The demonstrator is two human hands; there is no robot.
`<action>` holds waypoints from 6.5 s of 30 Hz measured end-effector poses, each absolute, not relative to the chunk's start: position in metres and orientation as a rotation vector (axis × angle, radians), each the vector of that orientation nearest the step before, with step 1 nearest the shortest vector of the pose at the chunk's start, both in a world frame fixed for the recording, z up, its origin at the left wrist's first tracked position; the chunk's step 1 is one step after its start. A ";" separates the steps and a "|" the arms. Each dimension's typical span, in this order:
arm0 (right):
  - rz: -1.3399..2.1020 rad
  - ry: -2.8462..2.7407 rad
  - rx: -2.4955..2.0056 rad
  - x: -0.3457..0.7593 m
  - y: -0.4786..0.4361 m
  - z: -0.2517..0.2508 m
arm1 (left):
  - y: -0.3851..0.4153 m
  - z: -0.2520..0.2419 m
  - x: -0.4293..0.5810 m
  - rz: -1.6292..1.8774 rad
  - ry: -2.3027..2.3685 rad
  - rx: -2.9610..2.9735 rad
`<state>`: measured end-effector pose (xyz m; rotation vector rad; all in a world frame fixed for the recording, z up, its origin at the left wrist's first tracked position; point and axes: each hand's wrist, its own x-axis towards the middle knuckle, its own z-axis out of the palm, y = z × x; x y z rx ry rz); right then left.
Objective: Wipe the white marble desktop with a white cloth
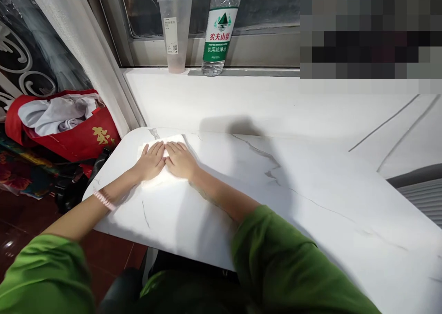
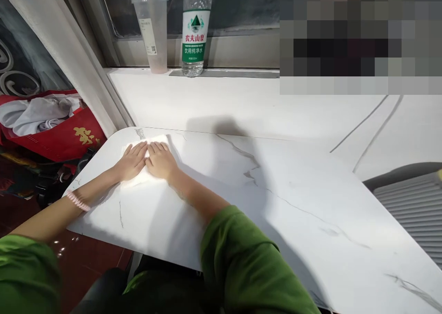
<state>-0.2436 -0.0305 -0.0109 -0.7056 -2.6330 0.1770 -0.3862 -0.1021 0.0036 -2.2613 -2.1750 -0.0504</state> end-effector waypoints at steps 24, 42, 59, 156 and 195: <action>0.043 -2.575 -0.914 -0.168 -0.034 -0.019 | -0.067 0.006 -0.327 -0.120 -1.857 -2.604; -0.012 -2.484 -1.077 -0.158 0.008 -0.026 | -0.025 0.006 -0.306 -0.277 -1.953 -2.540; -0.079 -2.616 -0.922 -0.042 -0.152 -0.021 | -0.180 0.001 -0.208 -0.288 -1.647 -2.700; -0.097 -2.530 -1.027 0.038 -0.044 -0.030 | -0.065 -0.010 -0.131 -0.320 -1.680 -2.762; -0.070 -2.424 -1.338 0.208 -0.128 -0.045 | -0.128 -0.004 0.028 -0.215 -1.586 -2.817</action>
